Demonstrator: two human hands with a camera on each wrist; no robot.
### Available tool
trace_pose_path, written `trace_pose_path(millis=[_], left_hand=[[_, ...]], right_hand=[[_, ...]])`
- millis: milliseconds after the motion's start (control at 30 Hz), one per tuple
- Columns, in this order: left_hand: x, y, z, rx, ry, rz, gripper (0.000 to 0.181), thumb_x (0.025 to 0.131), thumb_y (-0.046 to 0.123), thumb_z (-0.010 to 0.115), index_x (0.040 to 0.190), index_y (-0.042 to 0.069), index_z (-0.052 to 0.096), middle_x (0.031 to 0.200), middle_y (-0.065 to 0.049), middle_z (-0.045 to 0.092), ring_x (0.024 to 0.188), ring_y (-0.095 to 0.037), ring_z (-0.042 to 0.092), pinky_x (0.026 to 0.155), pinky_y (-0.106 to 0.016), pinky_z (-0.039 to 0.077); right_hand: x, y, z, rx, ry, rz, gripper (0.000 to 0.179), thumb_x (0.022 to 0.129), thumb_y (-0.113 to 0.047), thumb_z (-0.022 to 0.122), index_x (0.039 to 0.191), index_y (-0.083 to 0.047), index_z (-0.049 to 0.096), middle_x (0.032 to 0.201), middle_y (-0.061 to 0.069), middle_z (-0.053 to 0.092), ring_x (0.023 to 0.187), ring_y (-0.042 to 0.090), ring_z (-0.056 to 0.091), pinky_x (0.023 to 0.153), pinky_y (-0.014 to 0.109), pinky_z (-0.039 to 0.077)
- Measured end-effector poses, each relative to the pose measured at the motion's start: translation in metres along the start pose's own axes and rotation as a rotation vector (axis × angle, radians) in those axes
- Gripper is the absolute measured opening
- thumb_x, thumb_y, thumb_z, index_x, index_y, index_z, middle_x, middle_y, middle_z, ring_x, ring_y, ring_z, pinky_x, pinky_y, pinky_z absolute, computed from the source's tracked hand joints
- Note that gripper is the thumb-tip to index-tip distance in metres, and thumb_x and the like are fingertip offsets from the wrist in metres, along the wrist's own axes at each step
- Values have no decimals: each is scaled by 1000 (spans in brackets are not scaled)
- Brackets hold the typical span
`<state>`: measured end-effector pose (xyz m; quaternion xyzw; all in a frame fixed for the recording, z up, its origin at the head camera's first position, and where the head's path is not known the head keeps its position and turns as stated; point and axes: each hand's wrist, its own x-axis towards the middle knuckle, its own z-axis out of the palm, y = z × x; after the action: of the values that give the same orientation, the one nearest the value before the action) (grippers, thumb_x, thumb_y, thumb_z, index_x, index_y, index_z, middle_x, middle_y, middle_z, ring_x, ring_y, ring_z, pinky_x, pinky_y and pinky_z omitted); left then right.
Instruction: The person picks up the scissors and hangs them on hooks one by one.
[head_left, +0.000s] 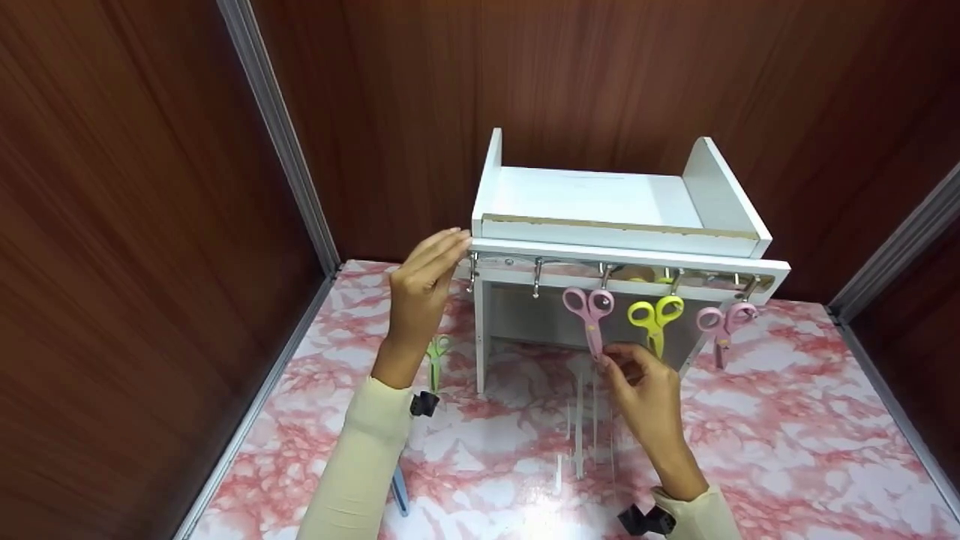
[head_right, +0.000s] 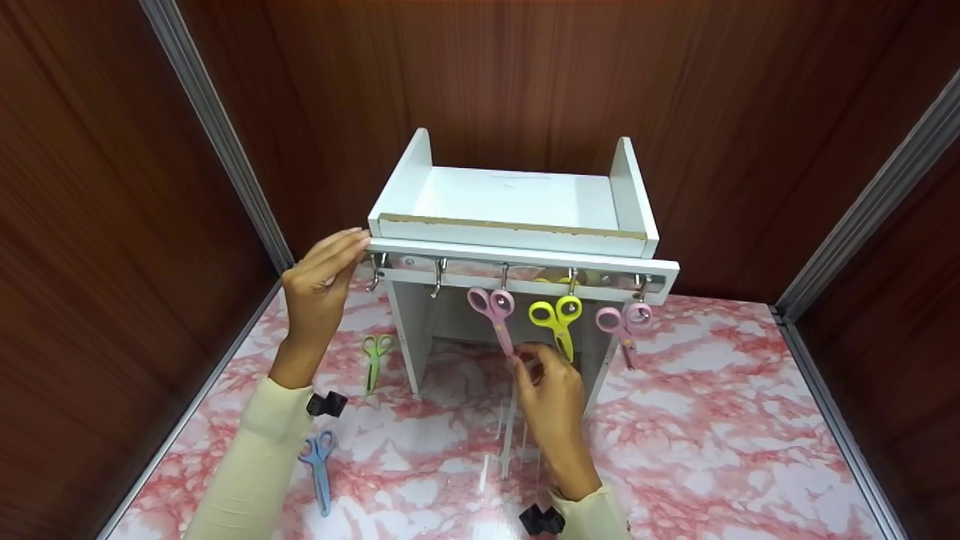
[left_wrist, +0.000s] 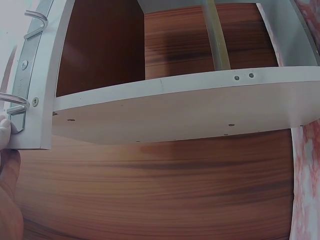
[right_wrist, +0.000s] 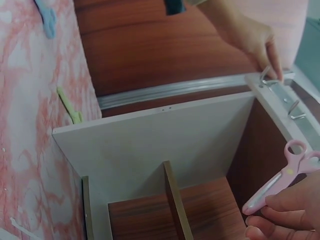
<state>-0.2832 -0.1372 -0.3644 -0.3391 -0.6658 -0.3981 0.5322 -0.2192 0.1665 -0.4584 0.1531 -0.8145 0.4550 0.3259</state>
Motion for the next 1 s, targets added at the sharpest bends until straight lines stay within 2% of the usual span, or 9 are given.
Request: trace_pose_path(millis=[133, 333, 467, 600, 700, 900, 1000], left_hand=[[0, 0, 0, 8, -4, 1, 23, 86, -3, 64, 108, 1, 71, 110, -12, 68, 107, -28, 61, 96, -34, 49], [1, 0, 1, 8, 2, 1, 23, 86, -3, 64, 107, 2, 71, 110, -11, 68, 108, -26, 61, 95, -34, 49], [1, 1, 0, 13, 2, 1, 23, 86, -3, 64, 107, 2, 71, 110, -11, 68, 108, -26, 61, 95, -34, 49], [1, 1, 0, 12, 6, 1, 24, 85, -3, 65, 107, 2, 71, 110, -11, 68, 107, -28, 61, 96, -33, 49], [0, 1, 1, 16, 8, -2, 25, 83, -5, 66, 107, 1, 71, 111, -10, 68, 106, -30, 61, 96, -33, 49], [1, 2, -2, 16, -27, -25, 27, 84, -5, 66, 108, 3, 71, 110, -12, 68, 107, -29, 60, 94, -34, 50], [5, 11, -2, 16, 0, -27, 25, 82, -8, 65, 106, 0, 71, 108, -14, 68, 105, -29, 61, 94, -34, 50]], right_hand=[[0, -4, -4, -14, 22, -27, 8, 83, -5, 72, 91, -5, 70, 76, 1, 68, 59, 11, 60, 51, 10, 47], [4, -16, -15, -31, 130, -122, 10, 81, 0, 72, 90, -5, 71, 77, 1, 66, 62, 12, 60, 55, 8, 48], [12, -43, -26, 11, 215, -201, 14, 76, 11, 71, 87, 2, 70, 75, 7, 66, 64, 13, 59, 59, 9, 49], [22, -67, -38, 61, 287, -248, 14, 74, 17, 68, 85, 7, 69, 73, 15, 65, 66, 13, 59, 61, 11, 49], [28, -68, -44, 67, 329, -249, 14, 74, 16, 69, 84, 7, 70, 74, 16, 66, 68, 13, 59, 63, 12, 50], [35, -47, -57, 52, 341, -235, 14, 79, 8, 70, 91, 2, 72, 83, 14, 68, 75, 16, 62, 70, 17, 53], [41, -58, -61, 169, 376, -243, 12, 79, 7, 69, 90, 4, 72, 84, 15, 68, 76, 16, 63, 71, 19, 55]])
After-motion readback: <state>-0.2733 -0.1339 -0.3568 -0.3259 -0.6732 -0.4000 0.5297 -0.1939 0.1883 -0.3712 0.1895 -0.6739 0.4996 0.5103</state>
